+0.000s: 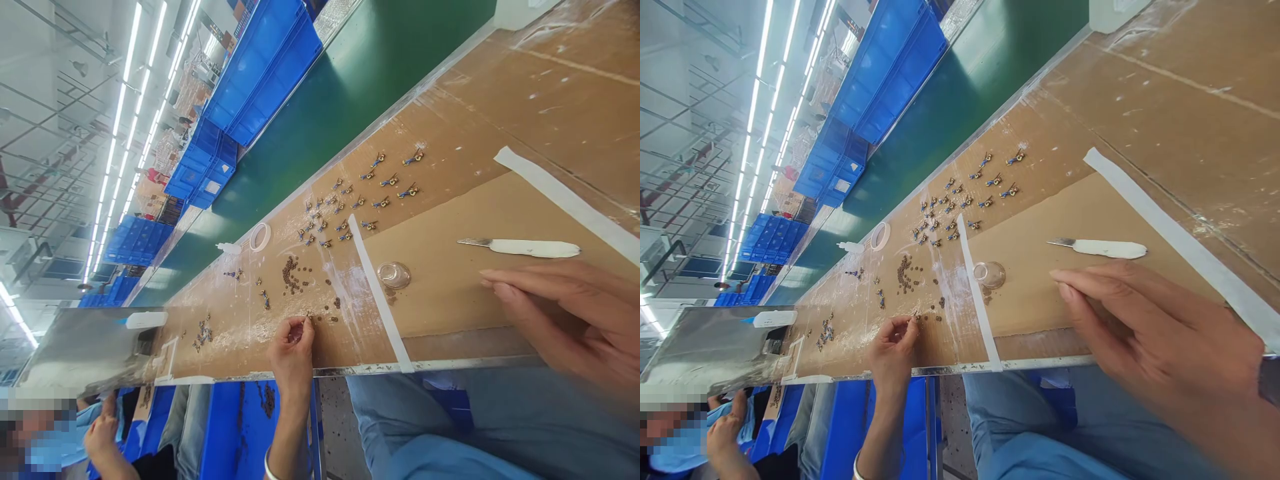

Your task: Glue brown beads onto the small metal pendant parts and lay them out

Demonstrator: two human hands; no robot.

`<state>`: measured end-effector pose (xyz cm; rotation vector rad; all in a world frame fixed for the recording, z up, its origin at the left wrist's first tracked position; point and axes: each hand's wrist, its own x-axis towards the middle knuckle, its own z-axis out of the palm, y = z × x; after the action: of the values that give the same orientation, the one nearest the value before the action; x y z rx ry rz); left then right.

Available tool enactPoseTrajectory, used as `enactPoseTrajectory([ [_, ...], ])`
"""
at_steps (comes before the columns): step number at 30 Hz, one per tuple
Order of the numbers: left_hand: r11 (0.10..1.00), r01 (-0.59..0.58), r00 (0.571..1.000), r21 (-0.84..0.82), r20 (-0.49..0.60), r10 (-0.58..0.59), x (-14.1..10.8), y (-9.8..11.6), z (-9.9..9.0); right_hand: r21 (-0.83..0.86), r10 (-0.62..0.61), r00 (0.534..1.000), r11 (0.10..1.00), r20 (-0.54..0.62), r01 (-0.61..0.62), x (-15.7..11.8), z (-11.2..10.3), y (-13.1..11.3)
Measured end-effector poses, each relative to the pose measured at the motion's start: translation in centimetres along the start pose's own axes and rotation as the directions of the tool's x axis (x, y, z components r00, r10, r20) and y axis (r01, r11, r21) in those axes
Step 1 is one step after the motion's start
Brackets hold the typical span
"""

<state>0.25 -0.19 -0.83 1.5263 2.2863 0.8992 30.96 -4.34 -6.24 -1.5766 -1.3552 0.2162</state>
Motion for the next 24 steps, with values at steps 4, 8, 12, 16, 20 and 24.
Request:
enactPoseTrajectory([
  [4,0.993,0.05,0.998,-0.103,0.033,-0.047,0.3,-0.2,-0.5,-0.002,0.008,1.0,1.0,-0.021,-0.008,-3.2,1.2,-0.5],
  [8,0.932,0.119,0.992,-0.342,0.067,-0.102,0.7,0.9,-0.7,-0.014,-0.016,0.999,1.0,-0.045,0.015,-3.7,1.8,-0.7],
  [12,0.798,0.209,0.971,-0.565,0.216,-0.102,2.1,3.8,0.3,-0.046,-0.112,0.992,0.993,-0.052,0.11,-0.6,1.0,-0.4],
  [16,0.755,0.204,0.931,-0.623,0.362,0.047,5.2,7.9,2.7,-0.055,-0.308,0.947,0.951,-0.092,0.304,2.1,-0.1,-0.6],
  [20,0.862,0.016,0.843,-0.507,0.47,0.261,8.3,12.2,5.9,-0.038,-0.385,0.906,0.922,-0.173,0.385,2.6,0.0,-1.0],
  [24,0.922,-0.191,0.724,-0.337,0.586,0.364,9.6,15.5,9.6,-0.028,-0.403,0.894,0.913,-0.197,0.406,2.8,0.3,-1.1],
])
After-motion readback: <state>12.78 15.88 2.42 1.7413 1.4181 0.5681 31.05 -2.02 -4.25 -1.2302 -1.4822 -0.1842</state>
